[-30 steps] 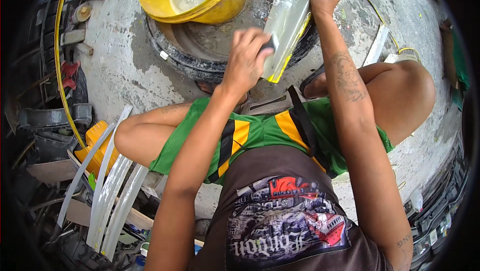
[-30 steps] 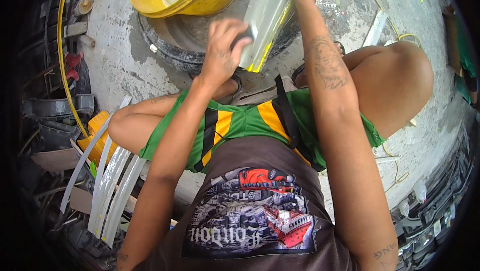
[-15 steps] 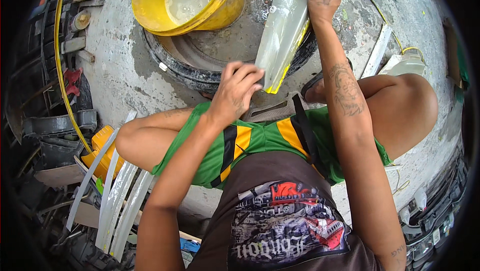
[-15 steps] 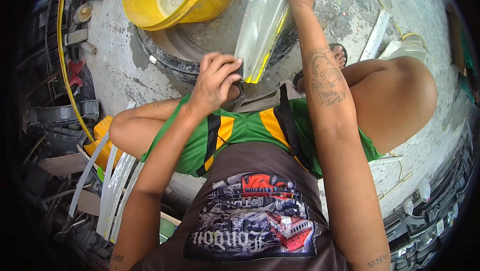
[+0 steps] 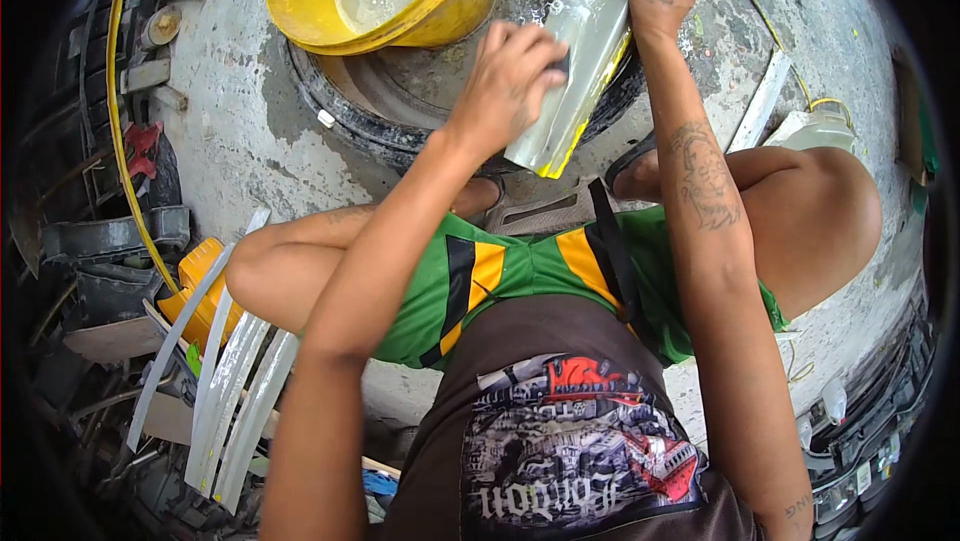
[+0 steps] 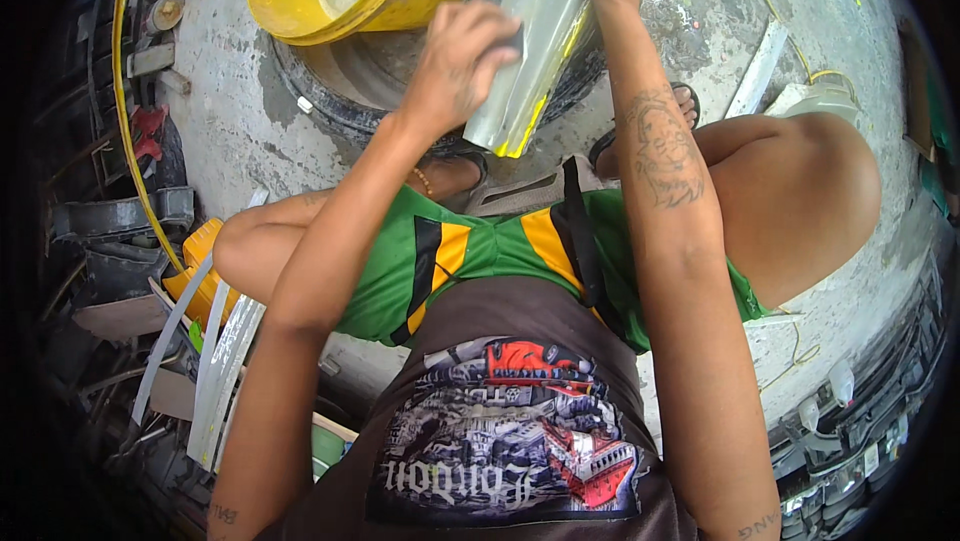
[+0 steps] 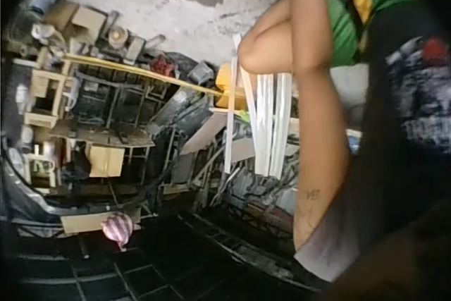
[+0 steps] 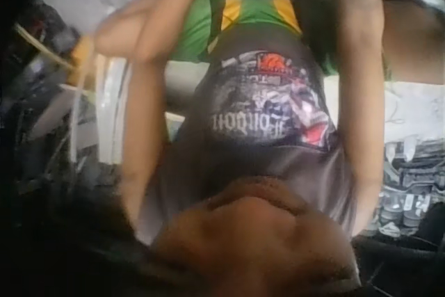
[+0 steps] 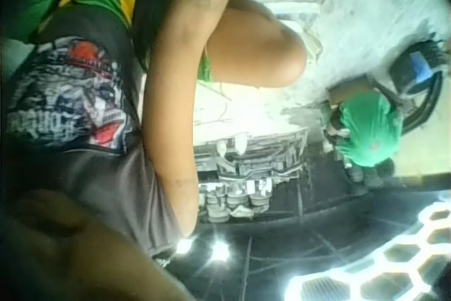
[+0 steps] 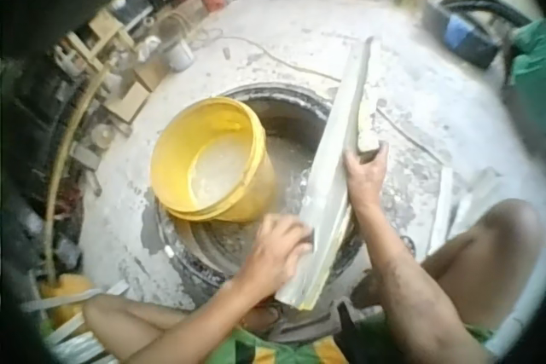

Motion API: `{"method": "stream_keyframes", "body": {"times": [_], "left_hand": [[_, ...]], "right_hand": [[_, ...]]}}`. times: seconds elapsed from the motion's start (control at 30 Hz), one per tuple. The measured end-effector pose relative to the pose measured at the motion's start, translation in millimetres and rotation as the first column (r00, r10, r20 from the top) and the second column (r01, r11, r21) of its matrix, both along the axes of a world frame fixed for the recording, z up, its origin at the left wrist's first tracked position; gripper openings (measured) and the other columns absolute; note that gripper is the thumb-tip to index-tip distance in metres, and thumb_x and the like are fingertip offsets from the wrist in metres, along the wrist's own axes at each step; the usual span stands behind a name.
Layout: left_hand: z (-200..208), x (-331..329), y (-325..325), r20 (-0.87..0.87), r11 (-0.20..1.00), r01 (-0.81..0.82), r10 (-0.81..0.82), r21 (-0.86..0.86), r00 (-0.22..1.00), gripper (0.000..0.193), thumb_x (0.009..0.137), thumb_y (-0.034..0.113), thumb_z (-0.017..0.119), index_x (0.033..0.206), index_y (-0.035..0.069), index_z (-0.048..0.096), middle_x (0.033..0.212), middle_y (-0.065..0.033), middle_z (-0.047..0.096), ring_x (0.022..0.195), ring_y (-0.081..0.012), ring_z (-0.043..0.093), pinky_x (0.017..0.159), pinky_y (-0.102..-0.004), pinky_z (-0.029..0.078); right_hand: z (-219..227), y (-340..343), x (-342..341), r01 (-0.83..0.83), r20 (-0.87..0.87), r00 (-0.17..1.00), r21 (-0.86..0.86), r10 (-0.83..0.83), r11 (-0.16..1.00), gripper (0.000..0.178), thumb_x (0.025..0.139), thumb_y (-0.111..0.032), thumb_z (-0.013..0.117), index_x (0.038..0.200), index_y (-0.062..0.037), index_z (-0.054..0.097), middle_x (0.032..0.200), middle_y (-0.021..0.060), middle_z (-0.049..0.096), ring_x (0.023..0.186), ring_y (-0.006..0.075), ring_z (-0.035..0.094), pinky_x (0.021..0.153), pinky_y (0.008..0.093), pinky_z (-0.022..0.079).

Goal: Wet sanding a fiberglass automotive part over a bucket of water.

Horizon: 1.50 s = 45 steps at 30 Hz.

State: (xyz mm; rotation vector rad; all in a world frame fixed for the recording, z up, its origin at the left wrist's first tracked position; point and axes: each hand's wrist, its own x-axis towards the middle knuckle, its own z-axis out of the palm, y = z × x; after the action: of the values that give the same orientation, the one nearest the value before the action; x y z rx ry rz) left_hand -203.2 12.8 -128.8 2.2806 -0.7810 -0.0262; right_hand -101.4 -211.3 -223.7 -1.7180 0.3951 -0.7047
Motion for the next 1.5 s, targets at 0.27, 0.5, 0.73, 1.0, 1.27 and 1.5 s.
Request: {"method": "stream_keyframes", "body": {"times": [0.27,0.5,0.73,1.0,1.27,1.5], "left_hand": [[2.6,-57.9,19.9,-0.102,0.999,-0.033,0.037,0.041,0.994,0.032,0.085,0.006,0.073,0.117,0.005,0.071,0.113,-0.0143,0.066,0.112,-0.0353,0.055,0.102,-0.0439,0.044],[-9.5,-47.6,2.1,-0.051,0.988,-0.143,0.140,-0.063,0.989,0.031,0.086,0.007,0.073,0.117,0.004,0.071,0.116,-0.0144,0.067,0.112,-0.0357,0.056,0.101,-0.0439,0.045],[-9.4,2.2,-15.0,0.000,0.998,-0.039,0.039,-0.040,0.999,0.028,0.086,0.008,0.072,0.113,0.002,0.070,0.112,-0.0136,0.066,0.108,-0.0351,0.056,0.097,-0.0442,0.045],[1.4,-69.6,9.9,-0.128,0.992,-0.128,0.130,0.022,0.983,0.029,0.086,0.006,0.072,0.115,0.004,0.072,0.114,-0.0135,0.067,0.108,-0.0343,0.057,0.100,-0.0437,0.045],[-22.7,-11.2,-21.8,0.000,0.977,-0.189,0.190,-0.095,0.982,0.027,0.089,0.009,0.069,0.114,0.001,0.070,0.114,-0.0131,0.066,0.108,-0.0348,0.055,0.097,-0.0445,0.045],[-11.5,1.8,-13.4,-0.037,0.994,-0.087,0.085,-0.070,0.996,0.025,0.088,0.009,0.070,0.112,0.001,0.069,0.113,-0.0133,0.065,0.104,-0.0350,0.055,0.094,-0.0438,0.045]], "right_hand": [[-9.7,-18.5,2.4,0.106,-0.069,0.991,-0.158,-0.118,0.982,0.070,0.072,-0.035,0.090,0.112,0.0063,0.051,0.089,0.0128,0.064,0.081,0.0236,0.059,0.077,0.0371,0.052],[-13.2,-13.0,-2.0,0.093,-0.068,0.992,-0.195,-0.108,0.976,0.075,0.073,-0.036,0.089,0.120,0.0086,0.050,0.092,0.0146,0.062,0.083,0.0253,0.059,0.079,0.0383,0.052],[-2.3,-10.2,-1.2,0.077,-0.138,0.986,-0.117,-0.093,0.990,0.078,0.073,-0.036,0.088,0.122,0.0097,0.048,0.088,0.0131,0.061,0.080,0.0244,0.058,0.077,0.0384,0.051],[5.9,-16.0,-4.3,0.096,-0.130,0.984,-0.184,-0.121,0.978,0.074,0.076,-0.034,0.082,0.124,0.0093,0.046,0.095,0.0220,0.062,0.087,0.0339,0.060,0.084,0.0439,0.050],[9.4,-1.4,-8.3,0.062,-0.110,0.991,-0.094,-0.073,0.994,0.071,0.077,-0.032,0.081,0.123,0.0087,0.047,0.097,0.0216,0.062,0.090,0.0307,0.060,0.085,0.0436,0.050],[23.8,3.3,-6.5,0.070,-0.162,0.983,-0.095,-0.085,0.993,0.066,0.079,-0.032,0.081,0.119,0.0062,0.046,0.095,0.0187,0.061,0.087,0.0284,0.058,0.083,0.0425,0.050]]}}
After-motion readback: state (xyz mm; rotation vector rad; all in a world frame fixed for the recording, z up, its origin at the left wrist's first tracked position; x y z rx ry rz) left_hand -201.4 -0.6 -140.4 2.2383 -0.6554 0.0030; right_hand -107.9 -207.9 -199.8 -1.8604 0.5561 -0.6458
